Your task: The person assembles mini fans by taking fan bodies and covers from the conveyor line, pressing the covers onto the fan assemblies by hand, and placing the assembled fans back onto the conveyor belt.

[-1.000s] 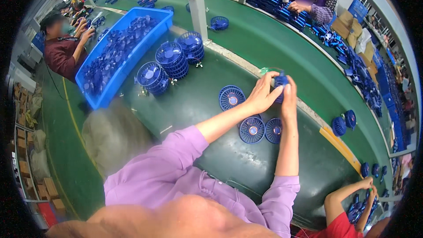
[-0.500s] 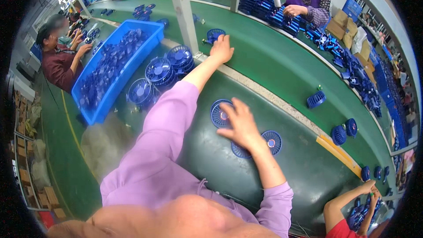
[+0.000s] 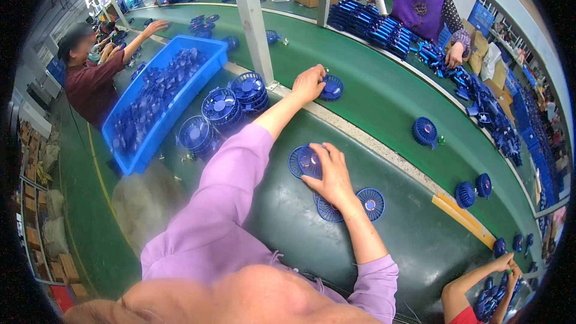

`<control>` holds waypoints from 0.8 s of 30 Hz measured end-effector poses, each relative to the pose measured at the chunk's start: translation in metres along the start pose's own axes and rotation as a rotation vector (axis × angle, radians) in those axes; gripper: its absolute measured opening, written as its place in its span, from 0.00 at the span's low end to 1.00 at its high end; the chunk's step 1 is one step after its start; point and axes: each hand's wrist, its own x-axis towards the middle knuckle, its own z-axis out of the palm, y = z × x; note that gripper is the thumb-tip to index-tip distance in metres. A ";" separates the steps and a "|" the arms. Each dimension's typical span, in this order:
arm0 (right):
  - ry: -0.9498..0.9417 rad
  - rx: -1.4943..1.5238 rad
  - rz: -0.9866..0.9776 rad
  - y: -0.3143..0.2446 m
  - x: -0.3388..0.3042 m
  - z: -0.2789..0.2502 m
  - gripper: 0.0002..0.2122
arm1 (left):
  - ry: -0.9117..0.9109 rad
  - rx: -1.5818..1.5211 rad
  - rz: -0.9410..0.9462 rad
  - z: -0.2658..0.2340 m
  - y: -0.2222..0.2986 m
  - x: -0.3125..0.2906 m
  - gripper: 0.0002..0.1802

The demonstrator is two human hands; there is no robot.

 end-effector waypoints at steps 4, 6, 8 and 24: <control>0.083 0.114 0.014 0.007 0.005 -0.017 0.37 | 0.045 0.026 -0.169 0.010 -0.008 0.000 0.15; 0.140 0.142 0.055 0.003 0.004 -0.027 0.37 | -0.006 0.014 -0.307 0.017 -0.017 0.001 0.16; 0.199 0.150 0.082 0.002 0.003 -0.037 0.38 | -0.089 0.082 -0.327 0.020 -0.016 0.001 0.14; 0.498 -0.257 0.063 0.004 -0.007 -0.063 0.44 | -0.358 -1.845 -0.517 -0.008 0.140 -0.107 0.18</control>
